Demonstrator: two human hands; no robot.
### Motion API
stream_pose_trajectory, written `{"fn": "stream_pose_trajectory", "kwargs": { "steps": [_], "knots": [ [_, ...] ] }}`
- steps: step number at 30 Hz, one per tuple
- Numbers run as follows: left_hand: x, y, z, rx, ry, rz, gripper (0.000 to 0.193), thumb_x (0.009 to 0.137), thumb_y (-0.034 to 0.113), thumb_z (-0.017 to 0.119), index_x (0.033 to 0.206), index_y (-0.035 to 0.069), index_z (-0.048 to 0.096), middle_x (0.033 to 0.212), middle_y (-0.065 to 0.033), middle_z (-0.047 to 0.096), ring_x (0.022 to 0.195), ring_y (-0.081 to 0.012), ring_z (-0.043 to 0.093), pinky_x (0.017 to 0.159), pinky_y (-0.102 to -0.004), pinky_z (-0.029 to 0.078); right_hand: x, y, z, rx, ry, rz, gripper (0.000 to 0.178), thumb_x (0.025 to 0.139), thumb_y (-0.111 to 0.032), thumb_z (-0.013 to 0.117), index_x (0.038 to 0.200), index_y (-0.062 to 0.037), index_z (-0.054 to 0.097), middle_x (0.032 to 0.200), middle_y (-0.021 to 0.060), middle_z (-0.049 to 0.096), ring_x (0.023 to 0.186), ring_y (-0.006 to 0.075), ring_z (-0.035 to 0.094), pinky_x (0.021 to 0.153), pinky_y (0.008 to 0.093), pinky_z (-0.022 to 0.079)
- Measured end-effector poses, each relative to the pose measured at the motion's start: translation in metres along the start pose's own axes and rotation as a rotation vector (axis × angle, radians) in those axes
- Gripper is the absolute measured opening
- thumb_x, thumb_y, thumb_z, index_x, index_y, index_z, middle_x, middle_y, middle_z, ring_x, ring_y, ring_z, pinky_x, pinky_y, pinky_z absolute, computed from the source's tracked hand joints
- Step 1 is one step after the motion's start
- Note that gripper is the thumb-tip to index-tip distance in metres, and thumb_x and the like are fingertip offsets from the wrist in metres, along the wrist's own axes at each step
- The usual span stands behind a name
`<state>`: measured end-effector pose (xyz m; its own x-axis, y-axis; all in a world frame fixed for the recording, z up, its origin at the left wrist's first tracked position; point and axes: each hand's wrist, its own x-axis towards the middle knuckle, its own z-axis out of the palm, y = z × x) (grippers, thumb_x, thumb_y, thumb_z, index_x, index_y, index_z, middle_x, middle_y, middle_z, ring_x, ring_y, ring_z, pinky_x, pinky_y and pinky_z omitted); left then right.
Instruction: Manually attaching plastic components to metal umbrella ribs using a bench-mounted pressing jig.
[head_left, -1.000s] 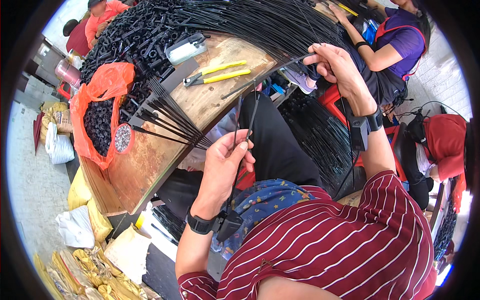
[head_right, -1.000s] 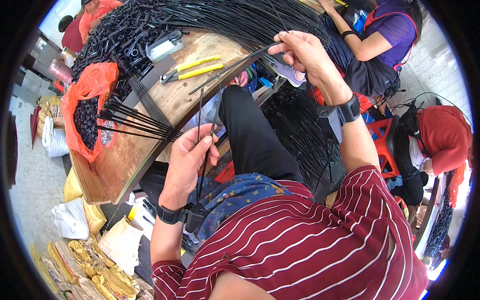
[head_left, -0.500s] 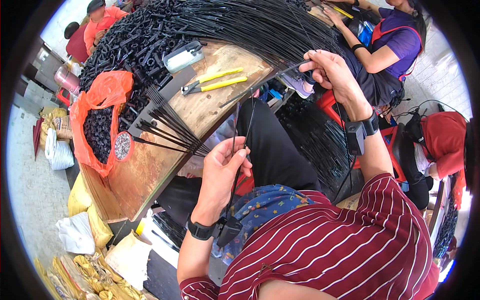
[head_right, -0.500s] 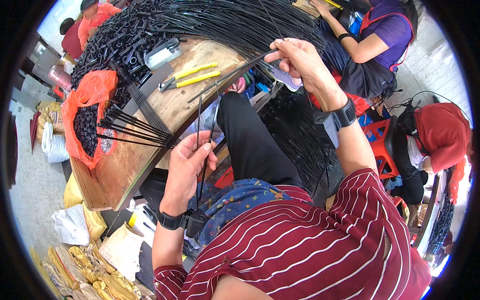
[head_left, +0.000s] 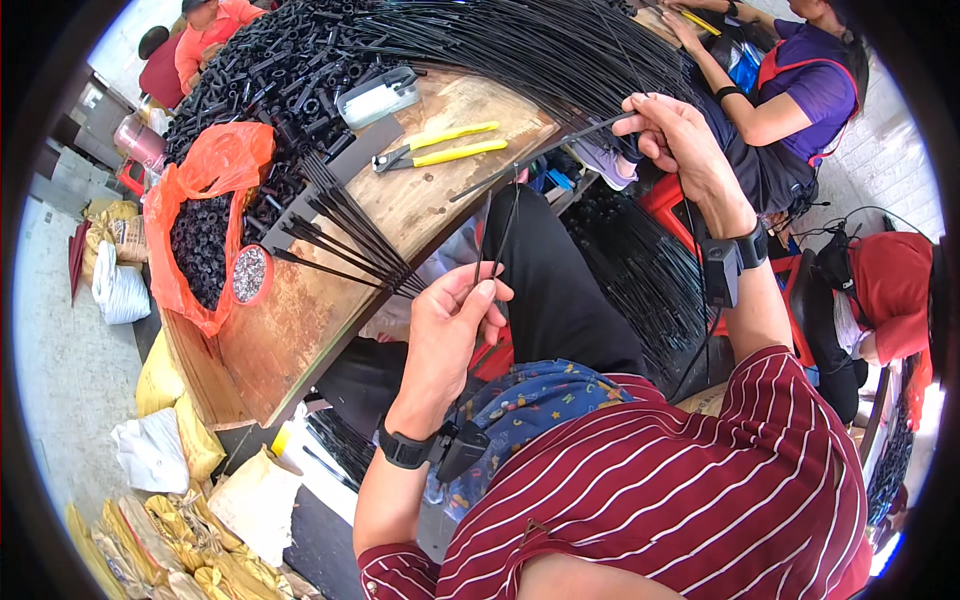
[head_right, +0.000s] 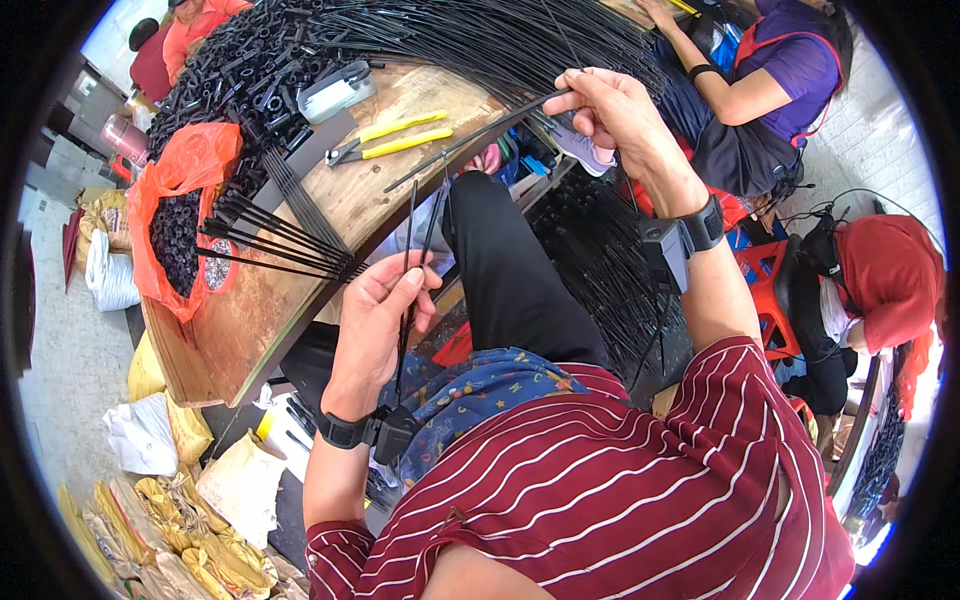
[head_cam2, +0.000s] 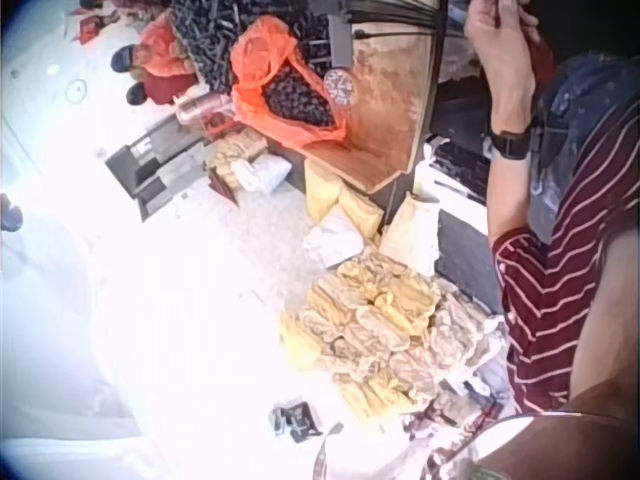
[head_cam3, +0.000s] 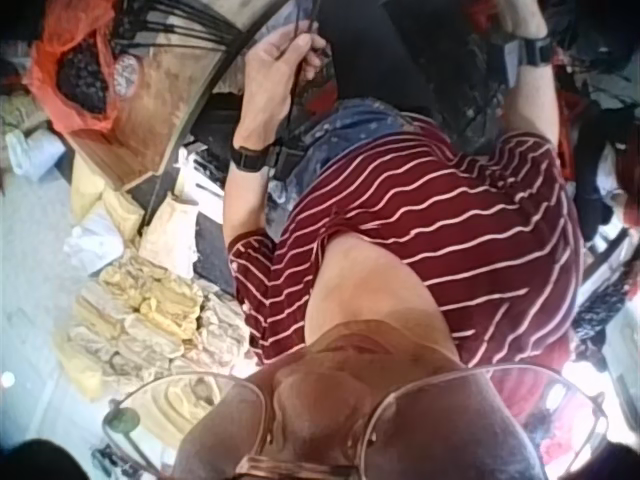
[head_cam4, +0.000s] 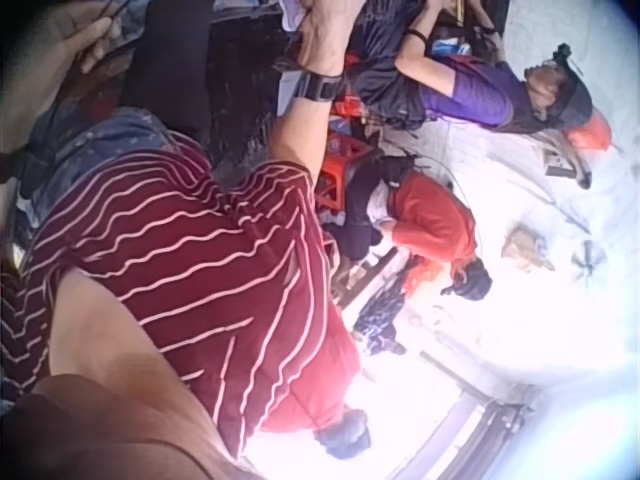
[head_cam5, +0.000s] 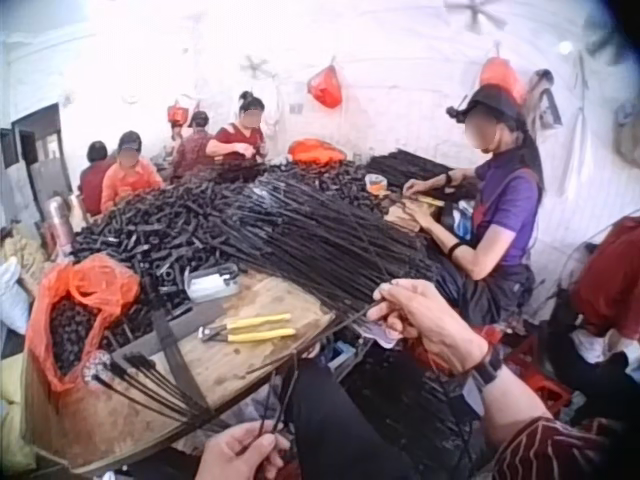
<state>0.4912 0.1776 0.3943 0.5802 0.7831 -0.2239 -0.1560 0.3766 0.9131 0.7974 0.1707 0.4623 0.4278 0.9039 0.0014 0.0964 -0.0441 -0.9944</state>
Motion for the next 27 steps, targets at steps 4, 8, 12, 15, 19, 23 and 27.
{"fn": "stream_pose_trajectory", "kwargs": {
  "steps": [4,8,12,15,19,23,27],
  "knots": [
    [0.0,-0.0018,-0.0016,-0.015,-0.005,-0.006,0.022,0.094,0.009,0.055,0.112,-0.004,0.059,0.086,-0.0046,0.065,0.061,-0.0061,0.054,0.053,-0.0195,0.044,0.0018,0.0036,-0.0014,0.004,-0.021,-0.009,0.022,0.094,-0.024,0.052,0.094,-0.0033,0.059,0.084,0.0072,0.07,0.049,-0.0003,0.046,0.035,0.0124,0.031],
    [-0.0008,-0.0022,-0.0016,-0.031,-0.016,-0.01,0.022,0.094,0.01,0.055,0.111,-0.004,0.059,0.085,-0.0043,0.064,0.06,-0.0061,0.053,0.052,-0.0195,0.043,0.0016,0.0041,-0.0009,-0.003,-0.02,-0.014,0.022,0.094,-0.024,0.052,0.094,-0.0031,0.059,0.083,0.0073,0.07,0.049,-0.0003,0.047,0.034,0.0128,0.032],
    [-0.0004,-0.0032,-0.002,-0.04,-0.025,-0.012,0.022,0.095,0.01,0.055,0.112,-0.004,0.059,0.084,-0.0043,0.064,0.06,-0.0061,0.053,0.052,-0.0196,0.043,0.0021,0.0053,-0.0016,0.009,-0.016,-0.013,0.022,0.095,-0.024,0.052,0.095,-0.0027,0.059,0.083,0.0075,0.07,0.049,-0.0001,0.047,0.033,0.0133,0.032],
    [0.0008,-0.003,-0.0013,-0.032,-0.026,-0.013,0.022,0.095,0.009,0.055,0.112,-0.004,0.058,0.085,-0.0048,0.063,0.061,-0.0062,0.053,0.052,-0.0196,0.043,0.001,0.0032,-0.0012,0.005,0.001,0.003,0.022,0.095,-0.024,0.052,0.095,-0.0024,0.059,0.084,0.008,0.07,0.048,-0.0001,0.046,0.032,0.0135,0.032],
    [0.001,-0.0048,-0.0025,-0.029,-0.023,-0.013,0.022,0.094,0.009,0.055,0.112,-0.005,0.058,0.085,-0.0051,0.063,0.061,-0.0063,0.054,0.052,-0.0197,0.043,0.0011,0.0032,0.0003,0.014,-0.004,0.014,0.022,0.095,-0.023,0.051,0.096,-0.0018,0.059,0.085,0.0087,0.07,0.048,-0.0001,0.046,0.032,0.0135,0.033],
    [0.0014,-0.0055,-0.0024,-0.024,-0.015,-0.017,0.022,0.094,0.009,0.055,0.111,-0.004,0.058,0.085,-0.0049,0.063,0.062,-0.0062,0.054,0.052,-0.0196,0.043,0.0006,0.0029,0.0006,0.017,-0.002,0.015,0.022,0.095,-0.022,0.051,0.096,-0.0016,0.059,0.084,0.0088,0.07,0.047,0.0,0.047,0.032,0.0135,0.033],
    [0.0017,-0.0071,-0.0036,-0.033,-0.017,-0.012,0.022,0.094,0.009,0.056,0.111,-0.004,0.058,0.085,-0.0047,0.063,0.062,-0.0061,0.054,0.052,-0.0194,0.043,0.0015,0.0037,0.0005,0.011,-0.004,0.01,0.022,0.095,-0.021,0.051,0.096,-0.0013,0.059,0.084,0.0091,0.07,0.047,0.0002,0.047,0.031,0.0136,0.033]
  ]
}}
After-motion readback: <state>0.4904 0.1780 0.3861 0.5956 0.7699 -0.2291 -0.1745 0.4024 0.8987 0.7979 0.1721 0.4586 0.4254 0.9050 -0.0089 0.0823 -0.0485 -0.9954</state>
